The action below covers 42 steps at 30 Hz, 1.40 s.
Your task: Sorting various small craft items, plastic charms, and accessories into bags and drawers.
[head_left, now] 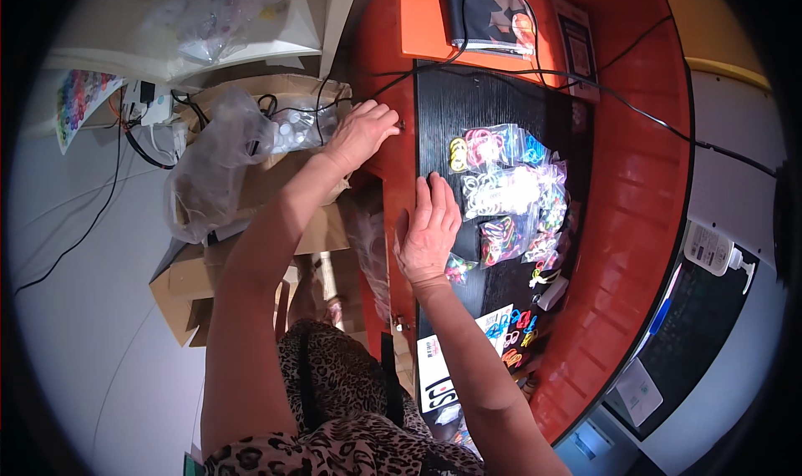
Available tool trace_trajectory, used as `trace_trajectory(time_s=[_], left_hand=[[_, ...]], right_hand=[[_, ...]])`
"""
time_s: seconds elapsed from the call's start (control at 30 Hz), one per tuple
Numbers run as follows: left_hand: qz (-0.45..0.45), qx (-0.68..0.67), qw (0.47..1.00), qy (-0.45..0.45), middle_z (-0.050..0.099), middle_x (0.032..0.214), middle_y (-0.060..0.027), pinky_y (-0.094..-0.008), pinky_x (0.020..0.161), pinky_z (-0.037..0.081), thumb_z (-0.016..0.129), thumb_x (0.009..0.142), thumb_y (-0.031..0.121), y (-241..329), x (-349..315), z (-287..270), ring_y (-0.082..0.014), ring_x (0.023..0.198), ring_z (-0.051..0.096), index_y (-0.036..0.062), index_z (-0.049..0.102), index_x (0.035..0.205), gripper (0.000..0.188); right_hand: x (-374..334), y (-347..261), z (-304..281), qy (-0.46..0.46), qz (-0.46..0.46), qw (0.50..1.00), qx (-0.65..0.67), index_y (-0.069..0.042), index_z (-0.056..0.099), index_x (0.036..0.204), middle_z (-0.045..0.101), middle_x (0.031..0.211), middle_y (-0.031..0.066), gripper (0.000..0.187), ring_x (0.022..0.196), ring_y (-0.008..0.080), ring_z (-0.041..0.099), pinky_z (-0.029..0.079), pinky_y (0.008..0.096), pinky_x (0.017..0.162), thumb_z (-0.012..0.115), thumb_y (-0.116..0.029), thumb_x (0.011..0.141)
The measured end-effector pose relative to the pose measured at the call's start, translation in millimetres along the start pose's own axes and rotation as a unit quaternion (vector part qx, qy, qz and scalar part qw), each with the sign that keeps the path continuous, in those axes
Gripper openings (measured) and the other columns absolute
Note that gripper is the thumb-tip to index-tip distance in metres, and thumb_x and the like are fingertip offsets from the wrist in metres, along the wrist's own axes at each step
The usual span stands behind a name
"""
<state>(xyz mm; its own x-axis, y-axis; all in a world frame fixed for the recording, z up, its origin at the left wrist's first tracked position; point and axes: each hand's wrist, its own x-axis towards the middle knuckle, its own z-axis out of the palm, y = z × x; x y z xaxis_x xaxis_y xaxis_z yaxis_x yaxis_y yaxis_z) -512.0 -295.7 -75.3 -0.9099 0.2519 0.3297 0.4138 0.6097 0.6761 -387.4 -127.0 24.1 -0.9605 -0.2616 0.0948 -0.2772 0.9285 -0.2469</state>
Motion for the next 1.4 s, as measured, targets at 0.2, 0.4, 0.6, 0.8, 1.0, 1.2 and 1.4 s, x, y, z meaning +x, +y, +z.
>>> trace_trajectory(time_s=[0.2, 0.4, 0.6, 0.8, 1.0, 1.2, 1.4], left_hand=[[0.089, 0.092, 0.992, 0.022, 0.056, 0.085, -0.0059, -0.0375, 0.079, 0.046, 0.068, 0.085, 0.016, -2.6, 1.7, 3.5, -0.0256, 0.087, 0.055, 0.0093, 0.058, 0.088, 0.012], [0.089, 0.129, 0.988, 0.010, 0.056, 0.083, -0.0062, -0.0369, 0.076, 0.046, 0.063, 0.087, 0.012, -6.3, -1.1, 7.1, -0.0254, 0.083, 0.054, 0.0096, 0.058, 0.087, 0.006], [-0.071, -0.044, 0.996, -0.016, 0.061, 0.089, -0.0138, -0.0438, 0.081, 0.048, 0.058, 0.093, 0.010, 5.3, 0.2, 13.4, -0.0337, 0.092, 0.057, 0.0030, 0.057, 0.088, 0.009], [-0.081, -0.078, 0.993, -0.041, 0.064, 0.089, -0.0163, -0.0453, 0.082, 0.048, 0.058, 0.093, 0.010, 2.5, 2.4, 14.1, -0.0369, 0.092, 0.059, 0.0016, 0.058, 0.087, 0.011], [-0.041, -0.061, 0.997, -0.024, 0.063, 0.088, -0.0163, -0.0452, 0.082, 0.048, 0.060, 0.091, 0.010, -4.3, 4.4, 12.5, -0.0372, 0.090, 0.059, 0.0021, 0.059, 0.086, 0.009], [-0.056, -0.024, 0.993, -0.098, 0.065, 0.090, -0.0200, -0.0478, 0.087, 0.048, 0.055, 0.092, 0.012, 1.0, 13.3, -0.1, -0.0394, 0.092, 0.062, 0.0022, 0.061, 0.087, 0.013], [-0.181, -0.078, 0.980, -0.005, 0.065, 0.110, -0.0207, -0.0463, 0.091, 0.048, 0.064, 0.094, 0.032, 36.4, -2.2, -25.8, -0.0404, 0.108, 0.060, 0.0013, 0.064, 0.116, 0.038]], right_hand=[[1.1, 0.6, -0.7, -0.001, -0.002, 1.000, -0.015, 0.000, 0.041, 0.143, 0.042, 0.147, 0.0200, 0.066, 0.137, 0.0371, 0.039, 0.031, 0.0503, 0.111, 0.065, -0.014, 0.083], [0.2, -3.7, -2.9, -0.023, -0.001, 1.000, -0.014, 0.000, 0.038, 0.145, 0.040, 0.150, 0.0199, 0.071, 0.139, 0.0376, 0.037, 0.029, 0.0509, 0.112, 0.066, -0.014, 0.081], [-0.5, -1.1, -0.5, -0.016, -0.013, 0.999, -0.038, 0.001, 0.037, 0.145, 0.039, 0.150, 0.0200, 0.078, 0.139, 0.0377, 0.036, 0.028, 0.0506, 0.113, 0.070, -0.013, 0.076], [-0.8, 2.2, 3.0, -0.008, -0.021, 0.999, -0.042, 0.000, 0.038, 0.145, 0.039, 0.150, 0.0205, 0.075, 0.138, 0.0371, 0.036, 0.027, 0.0492, 0.114, 0.069, -0.013, 0.077], [4.4, -1.8, -0.4, -0.005, -0.013, 0.999, -0.031, 0.000, 0.039, 0.144, 0.040, 0.149, 0.0202, 0.072, 0.138, 0.0381, 0.038, 0.030, 0.0502, 0.112, 0.067, -0.013, 0.079], [2.7, -6.7, -3.6, -0.001, 0.015, 1.000, -0.011, -0.002, 0.042, 0.143, 0.041, 0.149, 0.0176, 0.064, 0.138, 0.0354, 0.039, 0.031, 0.0500, 0.112, 0.065, -0.014, 0.084], [-5.5, 0.3, 0.3, -0.005, 0.009, 0.999, -0.032, -0.001, 0.040, 0.144, 0.039, 0.151, 0.0183, 0.068, 0.140, 0.0364, 0.037, 0.030, 0.0497, 0.113, 0.067, -0.016, 0.084]])
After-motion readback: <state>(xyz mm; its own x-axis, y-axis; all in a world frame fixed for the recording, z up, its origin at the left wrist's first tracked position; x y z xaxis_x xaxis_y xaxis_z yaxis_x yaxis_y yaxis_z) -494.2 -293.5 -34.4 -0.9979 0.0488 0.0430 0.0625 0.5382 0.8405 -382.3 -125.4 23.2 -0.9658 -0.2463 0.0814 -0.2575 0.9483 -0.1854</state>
